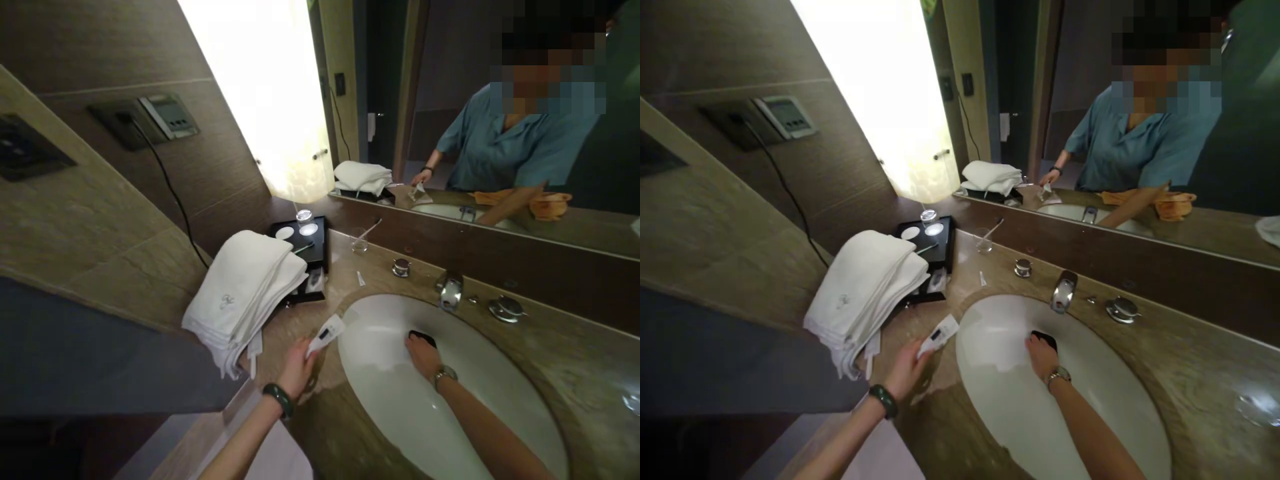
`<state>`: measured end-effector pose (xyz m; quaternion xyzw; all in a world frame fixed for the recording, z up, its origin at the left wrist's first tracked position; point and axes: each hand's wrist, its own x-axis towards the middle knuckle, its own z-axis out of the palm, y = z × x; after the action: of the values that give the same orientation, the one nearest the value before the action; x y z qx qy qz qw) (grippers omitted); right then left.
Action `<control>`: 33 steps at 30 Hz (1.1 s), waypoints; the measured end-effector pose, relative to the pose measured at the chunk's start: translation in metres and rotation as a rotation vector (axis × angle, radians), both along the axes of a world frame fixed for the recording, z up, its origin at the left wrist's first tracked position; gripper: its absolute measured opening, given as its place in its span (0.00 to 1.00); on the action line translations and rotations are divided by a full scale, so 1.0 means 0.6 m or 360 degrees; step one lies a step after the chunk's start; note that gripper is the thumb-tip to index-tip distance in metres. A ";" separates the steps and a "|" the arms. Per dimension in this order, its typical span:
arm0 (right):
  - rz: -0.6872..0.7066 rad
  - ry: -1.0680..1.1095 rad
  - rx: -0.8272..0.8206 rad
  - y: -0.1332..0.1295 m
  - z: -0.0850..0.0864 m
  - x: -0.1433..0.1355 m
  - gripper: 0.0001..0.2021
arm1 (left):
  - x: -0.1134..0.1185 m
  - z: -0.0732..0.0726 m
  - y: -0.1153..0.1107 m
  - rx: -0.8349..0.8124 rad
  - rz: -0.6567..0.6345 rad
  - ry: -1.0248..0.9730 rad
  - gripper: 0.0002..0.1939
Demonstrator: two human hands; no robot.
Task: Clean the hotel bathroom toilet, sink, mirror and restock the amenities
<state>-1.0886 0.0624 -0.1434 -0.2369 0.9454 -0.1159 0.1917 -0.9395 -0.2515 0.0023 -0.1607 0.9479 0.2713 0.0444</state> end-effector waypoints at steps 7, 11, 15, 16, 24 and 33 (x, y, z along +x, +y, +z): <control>-0.0369 -0.0081 -0.0004 -0.057 0.029 -0.024 0.21 | -0.038 -0.068 -0.089 0.0055 -0.0383 -0.0528 0.34; -0.0792 0.0271 -0.0167 -0.100 0.123 -0.134 0.30 | -0.056 -0.064 -0.097 0.0025 -0.0615 -0.0529 0.12; -0.1040 0.0404 -0.0012 -0.120 0.197 -0.252 0.34 | -0.075 -0.063 -0.113 0.0115 -0.0700 -0.0465 0.06; -0.0983 0.0324 0.0112 -0.122 0.209 -0.272 0.31 | -0.080 -0.063 -0.118 0.0186 -0.0668 -0.0449 0.06; -0.0210 0.0001 0.0697 -0.125 0.258 -0.340 0.17 | -0.110 -0.039 -0.136 0.0386 -0.0588 -0.0434 0.17; -0.0152 0.0266 0.0515 -0.196 0.266 -0.279 0.16 | -0.110 -0.057 -0.098 0.0075 -0.1099 -0.0450 0.09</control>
<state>-1.2562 -0.0549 0.0159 -0.1665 0.9745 0.0488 0.1423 -1.0057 -0.3101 -0.0321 0.1336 0.9243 0.2372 0.2674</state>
